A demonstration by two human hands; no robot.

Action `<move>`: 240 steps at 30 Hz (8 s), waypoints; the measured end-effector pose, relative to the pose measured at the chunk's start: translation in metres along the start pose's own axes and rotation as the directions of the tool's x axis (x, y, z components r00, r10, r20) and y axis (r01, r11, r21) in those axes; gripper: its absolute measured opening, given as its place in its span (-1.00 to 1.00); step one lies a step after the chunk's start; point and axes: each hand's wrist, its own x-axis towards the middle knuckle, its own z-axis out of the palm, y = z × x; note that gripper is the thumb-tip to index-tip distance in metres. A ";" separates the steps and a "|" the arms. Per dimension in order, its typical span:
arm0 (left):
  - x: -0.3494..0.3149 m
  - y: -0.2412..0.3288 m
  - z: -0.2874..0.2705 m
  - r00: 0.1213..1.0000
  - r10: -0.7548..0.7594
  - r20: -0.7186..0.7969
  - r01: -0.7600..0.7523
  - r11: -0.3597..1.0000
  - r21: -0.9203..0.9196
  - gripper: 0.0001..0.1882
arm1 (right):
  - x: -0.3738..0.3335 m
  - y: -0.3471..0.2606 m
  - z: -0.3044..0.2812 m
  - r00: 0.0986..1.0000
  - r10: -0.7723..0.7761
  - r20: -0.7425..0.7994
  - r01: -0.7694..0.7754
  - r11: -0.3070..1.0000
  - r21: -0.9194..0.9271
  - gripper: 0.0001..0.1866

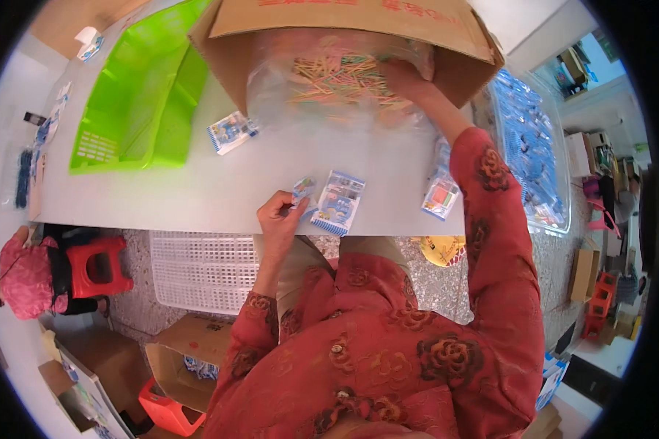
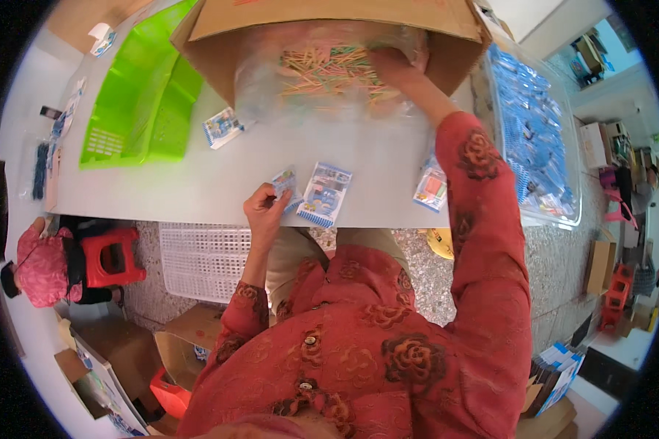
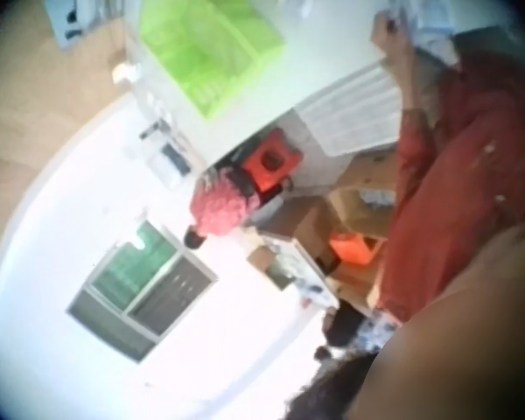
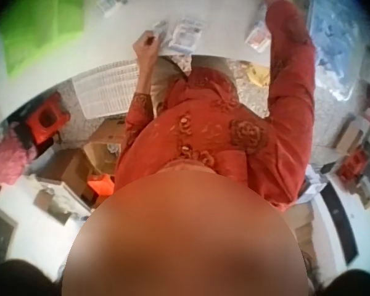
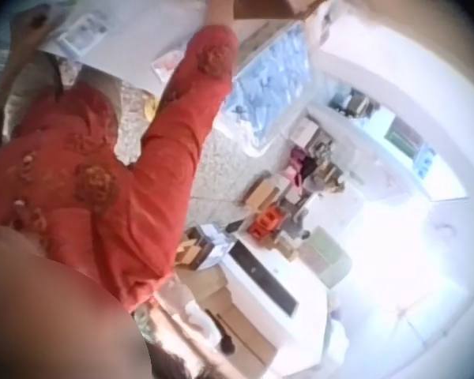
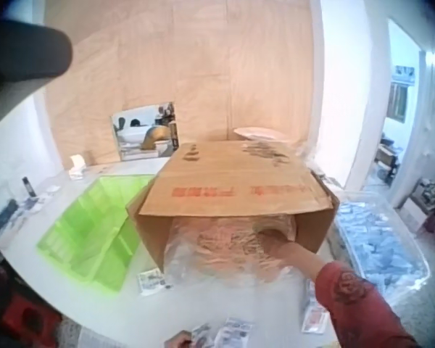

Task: The recorder is taking small quantities of rubber bands from a large bulk container and placing them into individual small plastic bags for packaging.

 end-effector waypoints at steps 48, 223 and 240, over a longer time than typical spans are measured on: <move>0.004 0.006 -0.001 0.996 -0.047 -0.070 0.040 0.994 -0.097 -0.96 | -0.122 -0.068 -0.024 0.986 0.159 -0.045 -0.062 0.607 0.792 -0.83; 0.006 0.091 0.007 0.994 0.091 0.064 -0.077 0.978 -0.196 -0.90 | -0.155 -0.161 -0.053 0.964 -0.266 0.029 -0.009 0.075 0.997 -0.70; 0.006 0.081 0.009 0.991 0.047 0.124 -0.027 0.986 -0.162 -0.87 | -0.161 -0.165 -0.064 0.987 -0.160 -0.027 0.011 -0.100 0.995 -0.83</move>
